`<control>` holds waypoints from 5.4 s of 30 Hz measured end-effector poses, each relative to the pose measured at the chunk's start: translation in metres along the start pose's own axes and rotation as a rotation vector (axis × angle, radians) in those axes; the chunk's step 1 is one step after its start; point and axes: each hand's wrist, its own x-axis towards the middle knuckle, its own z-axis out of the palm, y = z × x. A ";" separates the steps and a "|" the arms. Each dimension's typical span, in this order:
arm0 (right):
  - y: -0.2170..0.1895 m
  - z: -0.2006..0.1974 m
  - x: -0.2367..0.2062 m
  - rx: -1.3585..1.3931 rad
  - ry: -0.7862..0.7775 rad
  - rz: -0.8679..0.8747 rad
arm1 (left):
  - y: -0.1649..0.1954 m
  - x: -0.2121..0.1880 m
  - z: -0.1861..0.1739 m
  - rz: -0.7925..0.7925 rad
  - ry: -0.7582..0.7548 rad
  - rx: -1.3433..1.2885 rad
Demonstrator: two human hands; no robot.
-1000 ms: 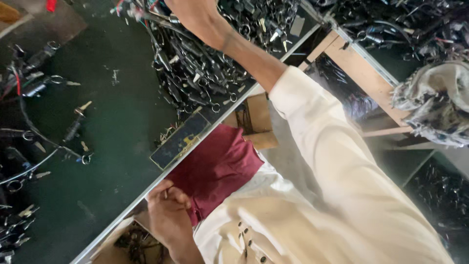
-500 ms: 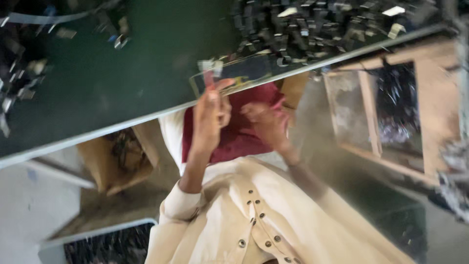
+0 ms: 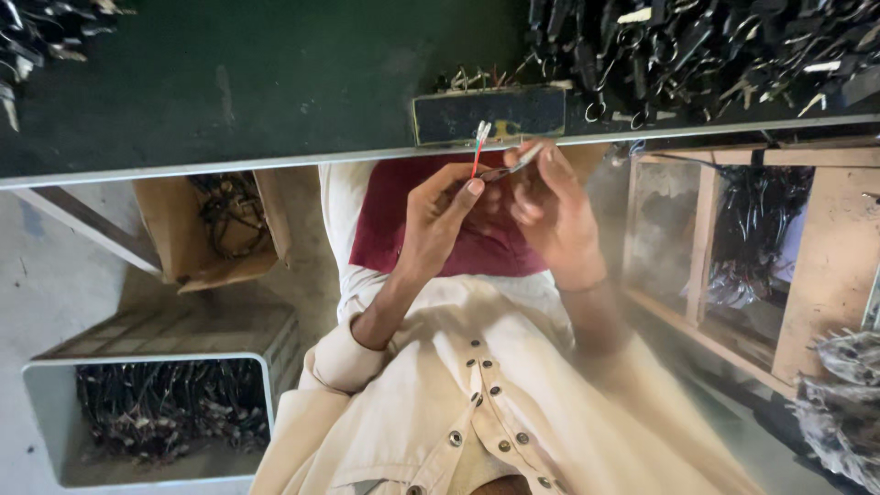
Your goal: The person sits at a workbench and assembles electrical connectors: they pick up a wire, twist its stripped ends together, insert the ends into a metal connector body, and place the finished assembly aside, repeating with more wires from bins on the bench.
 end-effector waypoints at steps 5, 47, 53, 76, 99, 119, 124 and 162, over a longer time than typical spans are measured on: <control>0.001 -0.011 -0.026 -0.717 0.014 -0.461 | -0.006 -0.002 0.003 -0.105 0.013 -0.131; 0.009 -0.011 -0.020 -0.312 0.071 -0.114 | 0.007 -0.011 0.030 -0.069 0.093 0.077; 0.013 -0.009 -0.023 -0.438 0.107 -0.219 | 0.008 -0.013 0.028 -0.055 0.116 0.032; 0.026 -0.005 -0.029 -0.444 0.125 -0.178 | 0.026 -0.016 0.030 0.251 0.028 0.545; 0.030 -0.008 -0.037 -0.341 0.069 -0.128 | 0.022 -0.022 0.034 0.259 0.129 0.556; 0.030 -0.011 -0.031 -0.288 0.165 0.011 | -0.023 -0.024 0.034 -0.046 0.228 0.192; 0.002 -0.022 -0.031 -0.372 0.142 0.101 | -0.040 -0.004 0.018 -0.118 0.242 0.079; 0.011 -0.067 -0.017 -0.435 0.103 0.054 | -0.065 0.016 0.027 0.092 0.379 0.110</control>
